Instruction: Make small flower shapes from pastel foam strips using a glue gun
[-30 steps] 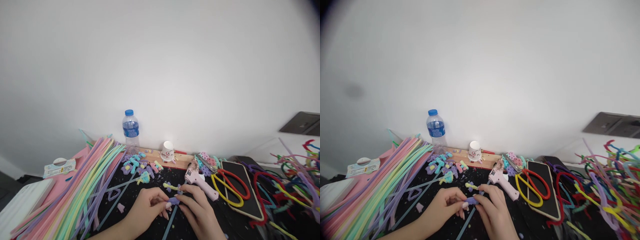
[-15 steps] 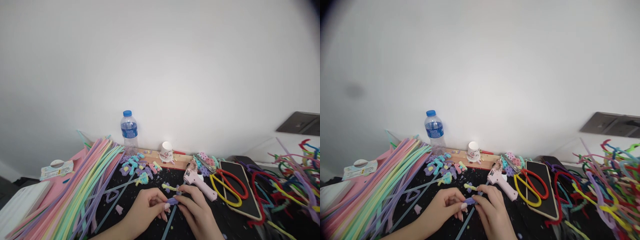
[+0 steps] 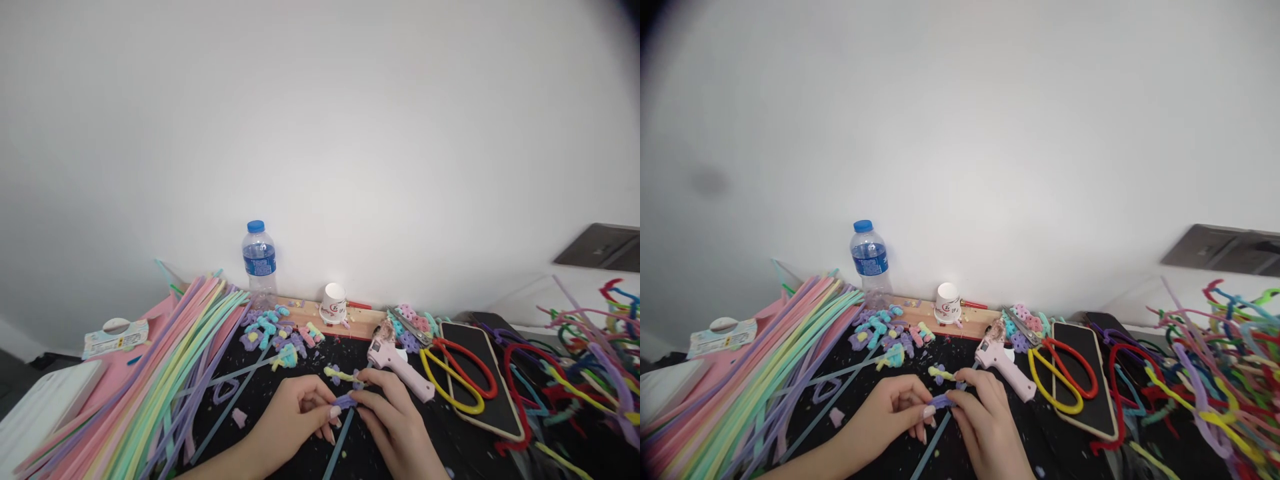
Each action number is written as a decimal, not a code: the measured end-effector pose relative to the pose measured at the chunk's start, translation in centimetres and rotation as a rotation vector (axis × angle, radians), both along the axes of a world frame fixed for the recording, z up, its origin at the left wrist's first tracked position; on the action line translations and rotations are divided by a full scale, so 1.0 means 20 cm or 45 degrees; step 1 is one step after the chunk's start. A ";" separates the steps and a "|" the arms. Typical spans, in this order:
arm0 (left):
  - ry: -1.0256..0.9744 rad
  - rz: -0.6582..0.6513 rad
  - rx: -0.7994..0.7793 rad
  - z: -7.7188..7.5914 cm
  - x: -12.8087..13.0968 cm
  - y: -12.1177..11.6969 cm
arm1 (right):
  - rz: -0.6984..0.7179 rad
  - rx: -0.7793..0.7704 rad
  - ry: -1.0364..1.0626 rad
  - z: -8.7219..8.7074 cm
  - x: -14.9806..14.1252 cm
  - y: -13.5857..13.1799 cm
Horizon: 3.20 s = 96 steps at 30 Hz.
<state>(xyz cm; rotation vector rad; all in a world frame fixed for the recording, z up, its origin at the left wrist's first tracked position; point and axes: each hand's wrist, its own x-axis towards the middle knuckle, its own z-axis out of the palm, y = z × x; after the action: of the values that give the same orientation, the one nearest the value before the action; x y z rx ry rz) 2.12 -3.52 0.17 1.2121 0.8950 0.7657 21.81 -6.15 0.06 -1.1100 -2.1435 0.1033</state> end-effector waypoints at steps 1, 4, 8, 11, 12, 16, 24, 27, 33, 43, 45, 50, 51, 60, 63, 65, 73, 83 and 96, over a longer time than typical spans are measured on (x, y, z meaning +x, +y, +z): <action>-0.002 -0.003 0.003 0.00 0.00 0.00 | 0.002 -0.006 0.001 0.00 0.00 0.00; -0.008 -0.018 0.009 0.00 0.00 0.00 | 0.012 -0.022 0.001 0.01 0.00 -0.01; -0.031 -0.045 0.017 -0.01 0.00 0.00 | 0.015 -0.025 -0.001 0.01 -0.01 0.00; -0.032 -0.055 0.024 -0.01 -0.01 0.01 | 0.020 -0.036 0.007 0.01 0.00 0.00; -0.031 -0.055 0.022 -0.01 -0.01 0.01 | 0.021 -0.039 0.010 0.01 0.00 0.00; -0.042 -0.051 0.015 -0.02 -0.01 0.01 | 0.010 -0.029 0.009 0.01 -0.01 0.00; -0.042 -0.052 0.003 -0.02 -0.01 0.01 | -0.005 -0.020 0.004 0.00 0.00 0.01; -0.039 -0.063 0.002 -0.02 -0.01 0.01 | -0.006 -0.017 -0.006 -0.01 0.00 0.01; -0.005 -0.080 0.011 -0.02 -0.01 0.00 | 0.007 -0.021 -0.007 -0.01 0.00 0.01; 0.006 -0.087 0.004 -0.02 -0.01 0.01 | 0.016 -0.041 -0.019 0.01 -0.01 0.00; 0.000 -0.088 0.006 -0.02 -0.01 0.01 | 0.021 -0.036 -0.019 0.02 -0.01 0.00; -0.023 -0.099 0.010 -0.03 -0.01 0.00 | 0.022 -0.040 -0.017 0.02 -0.01 0.01; -0.025 -0.101 0.009 -0.03 -0.01 0.00 | 0.020 -0.039 -0.017 0.02 -0.01 0.01; -0.003 -0.099 0.022 -0.03 -0.01 0.00 | 0.005 -0.035 -0.024 0.02 -0.01 0.00; -0.006 -0.098 0.031 -0.02 -0.01 0.00 | 0.007 -0.042 -0.026 0.01 0.00 0.00; -0.006 -0.100 0.039 -0.02 -0.01 0.00 | 0.004 -0.050 -0.025 0.00 0.00 0.00; -0.010 -0.092 0.029 -0.03 -0.01 0.00 | 0.015 -0.049 -0.029 0.01 -0.01 0.00; -0.009 -0.086 0.026 -0.03 -0.01 0.00 | 0.007 -0.015 -0.014 0.01 -0.01 0.00; -0.007 -0.084 0.027 -0.03 -0.01 0.00 | 0.003 -0.016 -0.013 0.01 -0.01 0.00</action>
<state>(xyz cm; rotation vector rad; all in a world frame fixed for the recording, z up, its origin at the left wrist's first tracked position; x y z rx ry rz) 1.84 -3.50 -0.51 1.2518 0.8406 0.7270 21.65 -6.06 0.36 -1.1176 -2.1555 0.1121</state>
